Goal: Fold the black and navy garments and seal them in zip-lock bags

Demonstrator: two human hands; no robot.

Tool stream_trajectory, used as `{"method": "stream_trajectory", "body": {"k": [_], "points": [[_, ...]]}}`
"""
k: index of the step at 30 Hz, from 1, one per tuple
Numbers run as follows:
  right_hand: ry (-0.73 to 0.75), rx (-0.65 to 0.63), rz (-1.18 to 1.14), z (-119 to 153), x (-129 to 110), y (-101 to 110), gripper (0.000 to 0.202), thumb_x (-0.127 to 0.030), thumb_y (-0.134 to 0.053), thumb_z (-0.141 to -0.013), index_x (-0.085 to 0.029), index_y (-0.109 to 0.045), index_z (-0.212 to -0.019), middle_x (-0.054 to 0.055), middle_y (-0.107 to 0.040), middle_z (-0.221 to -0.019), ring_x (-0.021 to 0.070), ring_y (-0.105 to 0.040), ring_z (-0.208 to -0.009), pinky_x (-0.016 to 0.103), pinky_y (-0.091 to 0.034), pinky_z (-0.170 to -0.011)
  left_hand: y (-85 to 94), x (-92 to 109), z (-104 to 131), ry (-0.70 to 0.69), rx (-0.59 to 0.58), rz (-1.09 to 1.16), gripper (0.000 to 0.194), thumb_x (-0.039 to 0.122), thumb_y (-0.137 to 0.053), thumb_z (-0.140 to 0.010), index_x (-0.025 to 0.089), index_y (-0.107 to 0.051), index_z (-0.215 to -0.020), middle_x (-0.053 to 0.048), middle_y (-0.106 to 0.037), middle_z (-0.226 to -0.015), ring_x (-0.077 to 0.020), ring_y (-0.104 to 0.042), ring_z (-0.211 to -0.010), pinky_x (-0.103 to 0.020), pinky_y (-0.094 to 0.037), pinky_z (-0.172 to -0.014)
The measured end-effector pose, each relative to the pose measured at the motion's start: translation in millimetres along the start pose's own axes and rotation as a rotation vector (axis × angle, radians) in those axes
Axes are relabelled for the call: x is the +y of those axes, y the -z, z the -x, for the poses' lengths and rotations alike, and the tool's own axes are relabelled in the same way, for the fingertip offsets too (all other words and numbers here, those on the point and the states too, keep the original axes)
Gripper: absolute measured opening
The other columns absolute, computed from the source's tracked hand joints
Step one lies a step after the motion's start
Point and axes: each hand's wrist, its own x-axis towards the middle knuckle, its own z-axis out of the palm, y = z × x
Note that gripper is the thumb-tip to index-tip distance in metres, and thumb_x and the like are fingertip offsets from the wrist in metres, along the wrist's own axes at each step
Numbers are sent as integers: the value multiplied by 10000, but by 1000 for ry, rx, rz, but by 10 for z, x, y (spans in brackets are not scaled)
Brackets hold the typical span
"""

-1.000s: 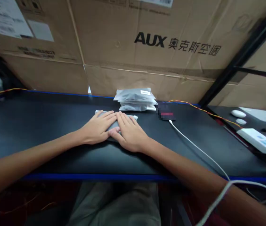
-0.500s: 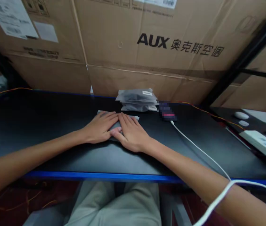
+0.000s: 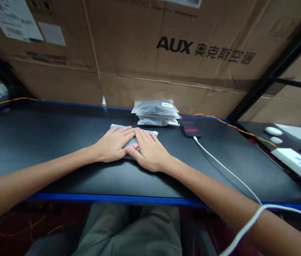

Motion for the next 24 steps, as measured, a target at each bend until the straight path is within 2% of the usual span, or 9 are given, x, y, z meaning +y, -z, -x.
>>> {"method": "stream_trajectory", "body": {"k": [5, 11, 15, 17, 22, 24], "points": [[10, 9, -2, 0, 5, -3, 715, -542, -284, -1019, -45, -293, -1532, 217, -342, -1594, 300, -300, -1494, 526, -256, -1206, 0, 4, 2, 4, 0, -5, 581, 460, -307, -1011, 141, -450, -1475, -146, -461, -1543, -324, -397, -1437, -532, -293, -1165], [-10, -6, 2, -1, 6, -2, 720, -549, -298, -1013, -60, -287, -1541, 223, -333, -1597, 316, -298, -1497, 550, -266, -1200, -4, 3, 2, -9, -1, 7, 632, 483, -279, -1019, 82, -431, -1484, -183, -455, -1538, -351, -382, -1443, -553, -295, -1157], [15, -8, 0, -6, 21, 5, 708, -544, -320, -1010, -75, -297, -1540, 227, -332, -1597, 320, -299, -1497, 559, -278, -1197, -13, -8, 3, -15, -5, -13, 631, 511, -262, -1025, 109, -437, -1479, -174, -460, -1537, -336, -388, -1442, -537, -300, -1156], [22, -14, -5, -8, 31, 6, 721, -558, -325, -1007, -73, -295, -1540, 233, -334, -1594, 322, -297, -1498, 561, -282, -1198, -15, -14, 5, -13, -9, -22, 635, 530, -251, -1026, 130, -432, -1484, -171, -456, -1541, -327, -383, -1448, -528, -296, -1160], [24, -48, -11, -14, 62, 0, 795, -611, -327, -994, -42, -268, -1546, 258, -302, -1599, 339, -278, -1503, 567, -281, -1197, -14, -26, -3, -20, -52, -5, 700, 558, -245, -1022, 78, -382, -1512, -192, -419, -1558, -355, -357, -1459, -569, -290, -1155], [31, -54, -4, -20, 77, -3, 837, -641, -332, -981, -29, -263, -1547, 274, -298, -1593, 349, -280, -1501, 568, -290, -1192, -12, -26, -12, -21, -63, 13, 679, 545, -255, -1026, 96, -372, -1522, -174, -407, -1568, -347, -359, -1460, -571, -289, -1156]]}}
